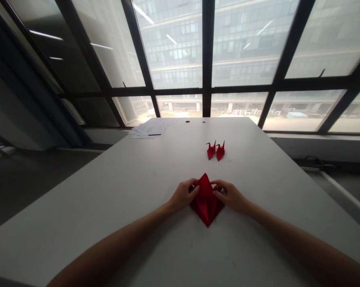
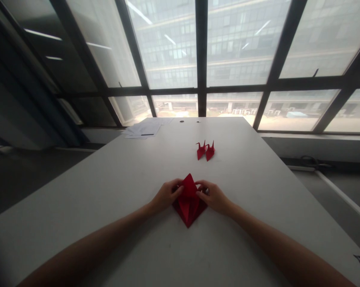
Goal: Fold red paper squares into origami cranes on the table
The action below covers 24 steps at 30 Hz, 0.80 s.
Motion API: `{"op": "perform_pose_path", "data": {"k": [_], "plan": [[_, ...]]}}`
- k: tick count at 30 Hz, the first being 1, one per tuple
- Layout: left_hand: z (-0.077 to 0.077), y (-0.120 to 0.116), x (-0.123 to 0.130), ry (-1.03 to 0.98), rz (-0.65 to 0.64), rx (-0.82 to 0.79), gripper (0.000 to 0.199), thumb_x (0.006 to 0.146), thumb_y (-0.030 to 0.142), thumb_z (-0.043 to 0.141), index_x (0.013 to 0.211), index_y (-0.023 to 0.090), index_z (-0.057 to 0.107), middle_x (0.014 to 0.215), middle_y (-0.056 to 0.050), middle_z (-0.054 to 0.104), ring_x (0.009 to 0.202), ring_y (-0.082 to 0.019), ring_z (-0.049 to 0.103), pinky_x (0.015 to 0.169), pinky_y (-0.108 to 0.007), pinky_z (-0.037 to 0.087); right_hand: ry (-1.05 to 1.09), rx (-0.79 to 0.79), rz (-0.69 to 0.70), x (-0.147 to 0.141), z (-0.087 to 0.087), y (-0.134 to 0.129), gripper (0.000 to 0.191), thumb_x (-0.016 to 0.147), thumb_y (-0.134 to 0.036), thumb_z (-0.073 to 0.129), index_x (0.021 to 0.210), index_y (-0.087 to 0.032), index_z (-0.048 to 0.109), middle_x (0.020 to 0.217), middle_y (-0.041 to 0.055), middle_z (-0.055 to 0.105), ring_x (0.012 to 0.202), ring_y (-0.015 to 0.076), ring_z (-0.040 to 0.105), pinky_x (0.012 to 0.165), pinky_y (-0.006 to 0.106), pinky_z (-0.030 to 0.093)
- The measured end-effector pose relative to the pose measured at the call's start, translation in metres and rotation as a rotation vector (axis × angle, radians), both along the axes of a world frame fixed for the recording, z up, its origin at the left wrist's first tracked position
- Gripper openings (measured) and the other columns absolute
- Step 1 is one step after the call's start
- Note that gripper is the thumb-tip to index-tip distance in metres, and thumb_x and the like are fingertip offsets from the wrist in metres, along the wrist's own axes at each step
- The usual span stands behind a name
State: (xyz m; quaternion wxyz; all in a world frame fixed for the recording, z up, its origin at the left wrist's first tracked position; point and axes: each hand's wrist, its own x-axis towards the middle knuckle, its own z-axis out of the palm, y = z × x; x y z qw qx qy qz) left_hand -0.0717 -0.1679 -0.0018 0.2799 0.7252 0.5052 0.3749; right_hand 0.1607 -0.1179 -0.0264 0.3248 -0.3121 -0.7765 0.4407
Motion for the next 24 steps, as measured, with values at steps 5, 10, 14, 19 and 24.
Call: {"op": "perform_pose_path", "data": {"k": [5, 10, 14, 19, 24], "plan": [[-0.004, 0.000, -0.002, -0.106, 0.036, 0.017, 0.037, 0.096, 0.019, 0.035, 0.130, 0.021, 0.050, 0.107, -0.005, 0.065, 0.070, -0.010, 0.059, 0.063, -0.022, 0.049, -0.015, 0.028, -0.082, -0.004, -0.006, 0.003, 0.037, 0.087, -0.029, 0.058, 0.124, -0.021, 0.058, 0.077, -0.0008, 0.065, 0.064, 0.0141, 0.058, 0.060, 0.026, 0.047], [-0.010, 0.000, -0.005, -0.091, 0.062, 0.027, 0.037, 0.082, 0.006, 0.041, 0.115, 0.020, 0.050, 0.106, -0.005, 0.062, 0.073, -0.010, 0.059, 0.062, -0.020, 0.048, -0.049, 0.087, -0.135, -0.006, -0.006, 0.002, 0.043, 0.086, -0.024, 0.057, 0.129, -0.022, 0.054, 0.074, -0.0024, 0.064, 0.062, 0.0137, 0.057, 0.060, 0.026, 0.046], [-0.012, -0.002, -0.003, -0.022, 0.053, 0.035, 0.025, 0.084, 0.012, 0.050, 0.108, 0.019, 0.050, 0.089, -0.001, 0.059, 0.068, -0.010, 0.056, 0.059, -0.020, 0.046, -0.073, 0.140, -0.150, -0.007, -0.004, 0.000, 0.045, 0.085, -0.019, 0.056, 0.130, -0.023, 0.053, 0.074, -0.0020, 0.064, 0.064, 0.0142, 0.058, 0.062, 0.026, 0.046], [-0.007, -0.006, 0.000, 0.119, -0.017, 0.137, 0.012, 0.086, 0.017, 0.056, 0.098, 0.019, 0.053, 0.081, 0.001, 0.056, 0.068, -0.011, 0.052, 0.064, -0.023, 0.047, -0.164, 0.241, -0.189, -0.008, -0.001, -0.003, 0.046, 0.087, -0.019, 0.055, 0.132, -0.024, 0.053, 0.075, -0.0018, 0.063, 0.065, 0.0147, 0.057, 0.066, 0.028, 0.046], [-0.002, -0.007, 0.000, 0.292, -0.258, 0.258, 0.015, 0.097, 0.023, 0.052, 0.102, 0.020, 0.066, 0.102, -0.008, 0.065, 0.095, -0.018, 0.059, 0.088, -0.030, 0.049, -0.201, 0.351, -0.227, -0.007, -0.001, -0.004, 0.047, 0.086, -0.016, 0.057, 0.132, -0.024, 0.052, 0.089, 0.0025, 0.063, 0.079, 0.0176, 0.058, 0.075, 0.031, 0.048]]}}
